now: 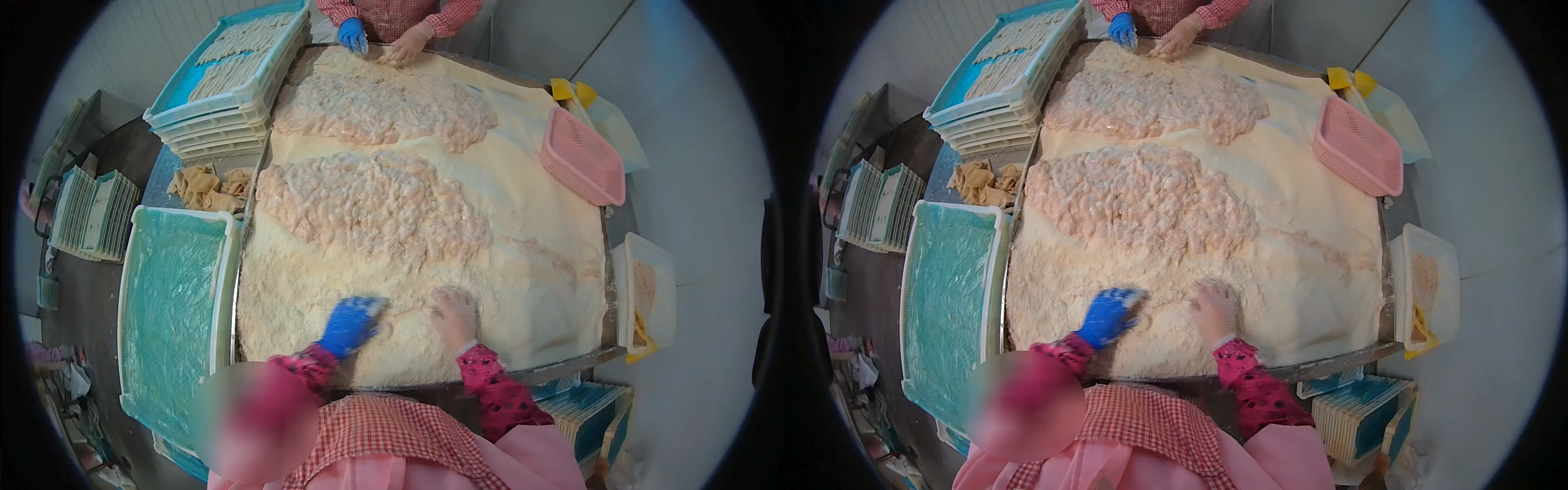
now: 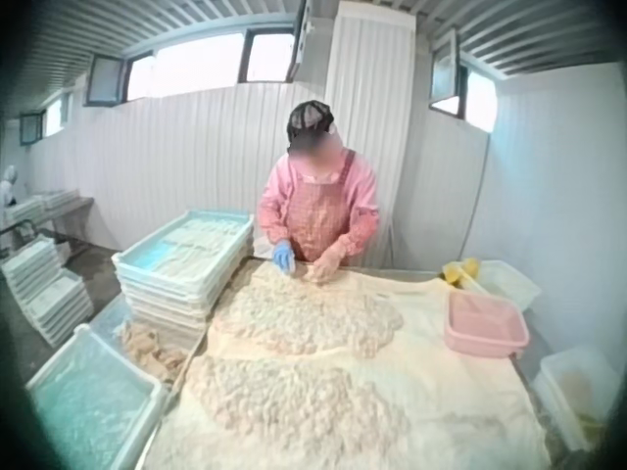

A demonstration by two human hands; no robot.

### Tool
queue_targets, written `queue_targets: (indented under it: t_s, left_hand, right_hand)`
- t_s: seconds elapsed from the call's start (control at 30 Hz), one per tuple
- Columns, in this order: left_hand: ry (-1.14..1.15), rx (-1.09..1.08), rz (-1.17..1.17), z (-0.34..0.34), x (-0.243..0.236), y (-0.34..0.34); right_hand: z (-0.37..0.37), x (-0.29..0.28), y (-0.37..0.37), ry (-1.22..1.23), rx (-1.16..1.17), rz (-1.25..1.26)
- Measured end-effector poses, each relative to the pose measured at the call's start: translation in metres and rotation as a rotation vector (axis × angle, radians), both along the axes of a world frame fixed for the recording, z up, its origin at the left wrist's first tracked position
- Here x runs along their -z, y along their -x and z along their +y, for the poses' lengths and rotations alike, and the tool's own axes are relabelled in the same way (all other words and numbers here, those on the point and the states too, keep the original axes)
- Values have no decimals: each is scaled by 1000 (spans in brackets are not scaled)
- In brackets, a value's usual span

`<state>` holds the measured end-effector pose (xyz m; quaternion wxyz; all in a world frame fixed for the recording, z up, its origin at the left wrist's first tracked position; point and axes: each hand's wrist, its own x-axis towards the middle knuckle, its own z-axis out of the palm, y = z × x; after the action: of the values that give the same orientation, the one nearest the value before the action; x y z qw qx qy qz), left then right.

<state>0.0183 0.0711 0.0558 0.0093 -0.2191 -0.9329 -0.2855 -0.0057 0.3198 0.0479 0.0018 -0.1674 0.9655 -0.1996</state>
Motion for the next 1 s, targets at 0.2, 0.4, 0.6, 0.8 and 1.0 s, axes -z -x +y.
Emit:
queue_targets:
  t_s: [0.2,0.4,0.6,0.8,1.0]
  left_hand:
    - [-1417,-355,-985,14,32,4]
    - [-1978,-108,-1141,28,9,-29]
    - [-2118,-191,498,109,-28,-8]
    - [-2266,-386,-102,86,-19,-13]
    - [-2262,-478,-656,-24,1,-27]
  right_hand:
    - [-36,-31,7,332,106,30]
    - [-114,-35,-17,356,-123,209]
    - [-123,-39,-23,559,-257,58]
    - [-137,-58,-20,805,-469,-64]
    - [-52,10,74,55,205,355]
